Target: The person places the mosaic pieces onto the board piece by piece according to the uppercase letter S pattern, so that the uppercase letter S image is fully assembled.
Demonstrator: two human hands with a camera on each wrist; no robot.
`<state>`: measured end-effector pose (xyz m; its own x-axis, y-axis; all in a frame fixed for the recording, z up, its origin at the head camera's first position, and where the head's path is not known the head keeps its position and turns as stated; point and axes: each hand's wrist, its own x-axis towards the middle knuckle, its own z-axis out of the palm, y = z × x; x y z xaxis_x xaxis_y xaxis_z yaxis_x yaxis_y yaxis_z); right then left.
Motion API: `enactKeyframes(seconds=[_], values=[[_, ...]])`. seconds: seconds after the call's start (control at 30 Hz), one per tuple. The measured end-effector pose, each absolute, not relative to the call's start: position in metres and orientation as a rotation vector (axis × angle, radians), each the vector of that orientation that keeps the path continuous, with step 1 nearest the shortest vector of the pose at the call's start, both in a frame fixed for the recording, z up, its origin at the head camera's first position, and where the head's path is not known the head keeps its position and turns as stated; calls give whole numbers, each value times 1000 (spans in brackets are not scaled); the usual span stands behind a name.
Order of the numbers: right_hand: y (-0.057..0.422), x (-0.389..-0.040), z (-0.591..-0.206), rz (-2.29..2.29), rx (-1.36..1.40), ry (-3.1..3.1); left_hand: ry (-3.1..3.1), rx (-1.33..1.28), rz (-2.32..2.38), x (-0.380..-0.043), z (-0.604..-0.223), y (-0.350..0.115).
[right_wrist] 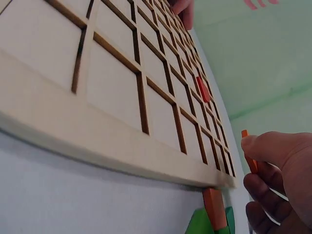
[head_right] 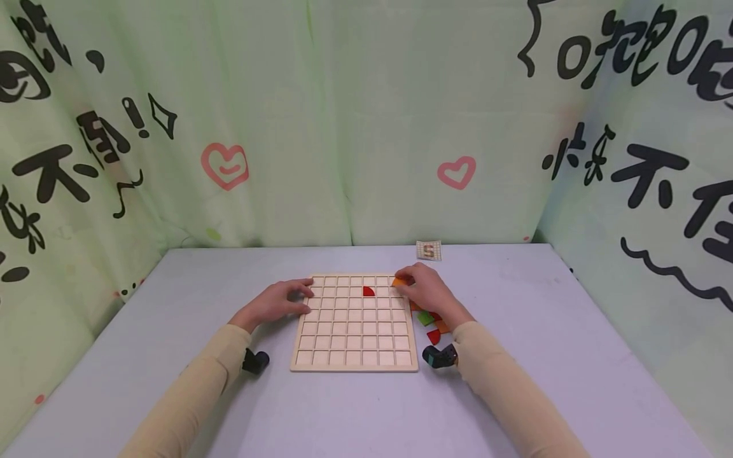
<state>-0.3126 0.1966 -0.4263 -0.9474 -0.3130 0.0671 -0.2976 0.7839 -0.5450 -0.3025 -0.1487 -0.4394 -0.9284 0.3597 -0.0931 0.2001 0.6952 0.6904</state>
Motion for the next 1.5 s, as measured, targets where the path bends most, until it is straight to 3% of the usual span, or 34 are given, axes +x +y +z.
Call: enactKeyframes(seconds=[0.7, 1.5], values=[[146, -318, -428, -894, -805, 2846, 2683, 412, 1065, -305, -444, -149], [122, -322, -433, -798, -881, 2856, 2692, 440, 1045, -303, -440, -148]])
